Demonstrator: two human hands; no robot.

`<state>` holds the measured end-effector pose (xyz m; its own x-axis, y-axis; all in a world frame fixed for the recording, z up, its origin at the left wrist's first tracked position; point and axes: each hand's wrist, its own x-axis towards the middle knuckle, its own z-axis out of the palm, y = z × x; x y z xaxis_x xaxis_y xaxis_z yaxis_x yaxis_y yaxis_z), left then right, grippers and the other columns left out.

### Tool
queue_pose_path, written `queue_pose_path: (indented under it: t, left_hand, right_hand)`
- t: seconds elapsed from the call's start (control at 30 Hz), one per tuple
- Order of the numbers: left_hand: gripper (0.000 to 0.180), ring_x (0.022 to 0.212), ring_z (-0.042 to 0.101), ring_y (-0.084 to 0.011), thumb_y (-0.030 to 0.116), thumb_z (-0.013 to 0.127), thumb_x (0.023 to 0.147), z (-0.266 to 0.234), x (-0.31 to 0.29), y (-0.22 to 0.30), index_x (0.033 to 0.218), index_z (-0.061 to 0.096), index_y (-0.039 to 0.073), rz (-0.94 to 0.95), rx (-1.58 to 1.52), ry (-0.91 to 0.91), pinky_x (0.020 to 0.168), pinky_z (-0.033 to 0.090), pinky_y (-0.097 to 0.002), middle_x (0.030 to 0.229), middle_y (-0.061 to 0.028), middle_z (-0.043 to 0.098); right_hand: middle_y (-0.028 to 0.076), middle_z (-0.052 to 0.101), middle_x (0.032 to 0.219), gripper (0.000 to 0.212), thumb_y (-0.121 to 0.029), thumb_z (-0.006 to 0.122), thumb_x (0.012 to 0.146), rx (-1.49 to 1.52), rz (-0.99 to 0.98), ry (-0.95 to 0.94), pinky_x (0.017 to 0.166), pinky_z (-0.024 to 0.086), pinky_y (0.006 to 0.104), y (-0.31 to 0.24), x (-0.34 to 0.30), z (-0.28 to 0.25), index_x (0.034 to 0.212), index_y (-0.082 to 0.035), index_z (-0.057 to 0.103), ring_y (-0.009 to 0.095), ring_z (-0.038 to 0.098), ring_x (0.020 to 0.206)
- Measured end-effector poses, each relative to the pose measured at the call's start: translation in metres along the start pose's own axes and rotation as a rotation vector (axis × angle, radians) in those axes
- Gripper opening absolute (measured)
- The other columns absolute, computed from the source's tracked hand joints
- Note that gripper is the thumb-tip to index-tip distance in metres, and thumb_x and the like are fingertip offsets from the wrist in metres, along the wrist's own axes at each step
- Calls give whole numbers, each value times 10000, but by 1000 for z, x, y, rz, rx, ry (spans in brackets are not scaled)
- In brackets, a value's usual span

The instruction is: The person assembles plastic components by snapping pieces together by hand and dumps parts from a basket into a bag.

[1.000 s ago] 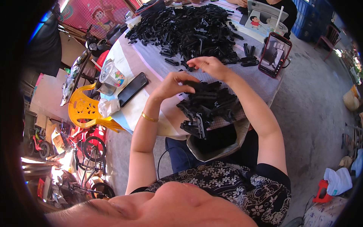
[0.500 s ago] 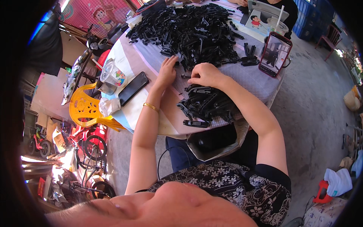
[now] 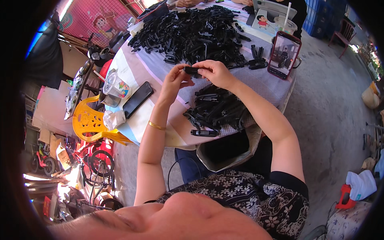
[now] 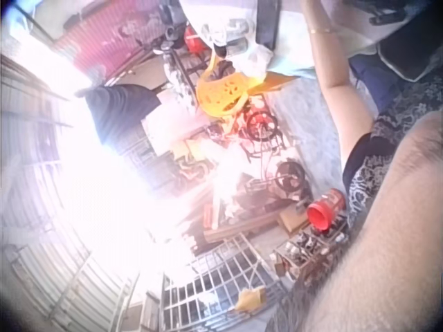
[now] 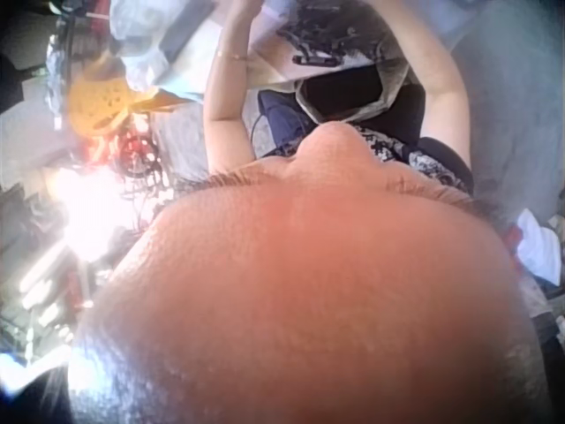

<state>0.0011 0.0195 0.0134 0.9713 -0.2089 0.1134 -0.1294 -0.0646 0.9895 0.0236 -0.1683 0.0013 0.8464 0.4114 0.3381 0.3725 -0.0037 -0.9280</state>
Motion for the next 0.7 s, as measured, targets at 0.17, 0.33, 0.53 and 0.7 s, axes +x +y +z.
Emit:
queue_pose_path:
  t: [0.17, 0.33, 0.53, 0.7]
  left_hand:
    - [215, 802, 599, -156, 159, 458, 915, 4, 0, 2, 1068, 480, 9, -90, -466, -116, 723, 523, -313, 912, -93, 566]
    - [251, 731, 604, -140, 241, 530, 895, 5, 2, -4, 949, 515, -4, -25, -53, 45, 691, 527, -279, 875, -83, 586]
    - [257, 614, 595, -124, 238, 550, 886, 3, 5, -8, 912, 528, -17, -14, 96, 111, 599, 524, -244, 768, -62, 596]
    - [222, 601, 594, -119, 182, 570, 873, 3, 2, -3, 920, 537, -33, 56, 223, 77, 570, 515, -233, 743, -56, 599]
  right_hand:
    - [72, 575, 789, 210, -21, 551, 807, -284, -310, 41, 612, 453, 271, 6, -2, -1, 1006, -32, 619, 168, 559, 685]
    - [101, 552, 774, 204, -36, 556, 793, -455, -415, 61, 615, 455, 310, -1, -5, 2, 983, -51, 628, 243, 565, 689]
    - [97, 551, 778, 196, -41, 552, 796, -495, -418, 67, 614, 456, 322, -3, -6, 0, 977, -54, 629, 247, 568, 691]
    - [102, 551, 782, 183, -49, 554, 799, -510, -407, 58, 613, 458, 329, -1, -6, -1, 965, -52, 628, 256, 571, 691]
